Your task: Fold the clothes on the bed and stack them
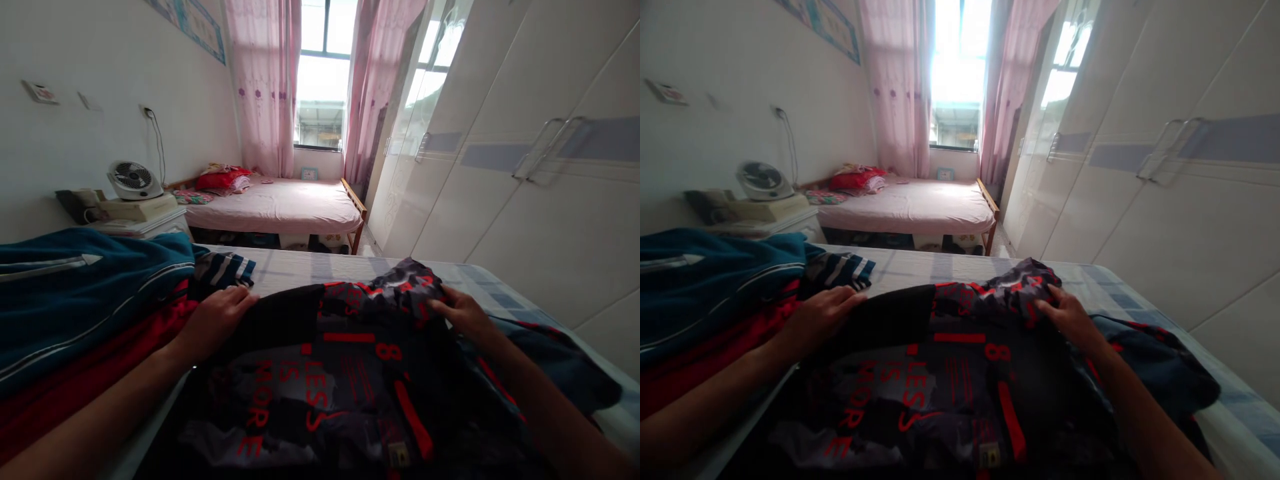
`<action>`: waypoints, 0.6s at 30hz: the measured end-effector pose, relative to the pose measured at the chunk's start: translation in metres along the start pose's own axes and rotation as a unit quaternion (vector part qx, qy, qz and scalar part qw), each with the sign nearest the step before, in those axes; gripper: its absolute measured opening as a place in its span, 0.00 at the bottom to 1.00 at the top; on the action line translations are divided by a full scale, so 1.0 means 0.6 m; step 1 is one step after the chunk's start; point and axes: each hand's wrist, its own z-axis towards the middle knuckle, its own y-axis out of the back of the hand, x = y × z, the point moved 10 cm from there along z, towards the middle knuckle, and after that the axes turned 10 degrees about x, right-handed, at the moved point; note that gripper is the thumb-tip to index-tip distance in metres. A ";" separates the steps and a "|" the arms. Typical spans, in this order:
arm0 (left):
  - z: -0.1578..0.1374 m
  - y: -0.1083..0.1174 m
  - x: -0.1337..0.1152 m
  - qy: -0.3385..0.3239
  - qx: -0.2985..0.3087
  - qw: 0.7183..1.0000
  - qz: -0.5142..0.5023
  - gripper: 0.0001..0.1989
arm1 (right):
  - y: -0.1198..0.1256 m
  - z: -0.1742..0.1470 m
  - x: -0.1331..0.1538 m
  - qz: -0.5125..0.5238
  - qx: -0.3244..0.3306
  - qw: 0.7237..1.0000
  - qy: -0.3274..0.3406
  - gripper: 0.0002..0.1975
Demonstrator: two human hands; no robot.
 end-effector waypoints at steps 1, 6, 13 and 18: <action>-0.024 -0.004 -0.012 -0.025 -0.017 1.000 0.003 0.16 | -0.018 -0.024 -0.010 0.020 0.044 0.999 -0.005 0.22; -0.079 -0.032 -0.023 -0.050 -0.031 0.998 0.031 0.18 | -0.077 -0.105 -0.046 0.055 0.128 0.989 -0.047 0.23; -0.078 -0.042 0.011 -0.008 -0.050 0.999 0.015 0.21 | -0.070 -0.130 -0.049 -0.038 0.088 0.995 -0.023 0.21; -0.079 -0.078 0.035 0.038 0.043 0.994 -0.088 0.26 | -0.077 -0.140 -0.063 -0.130 0.158 0.979 -0.007 0.18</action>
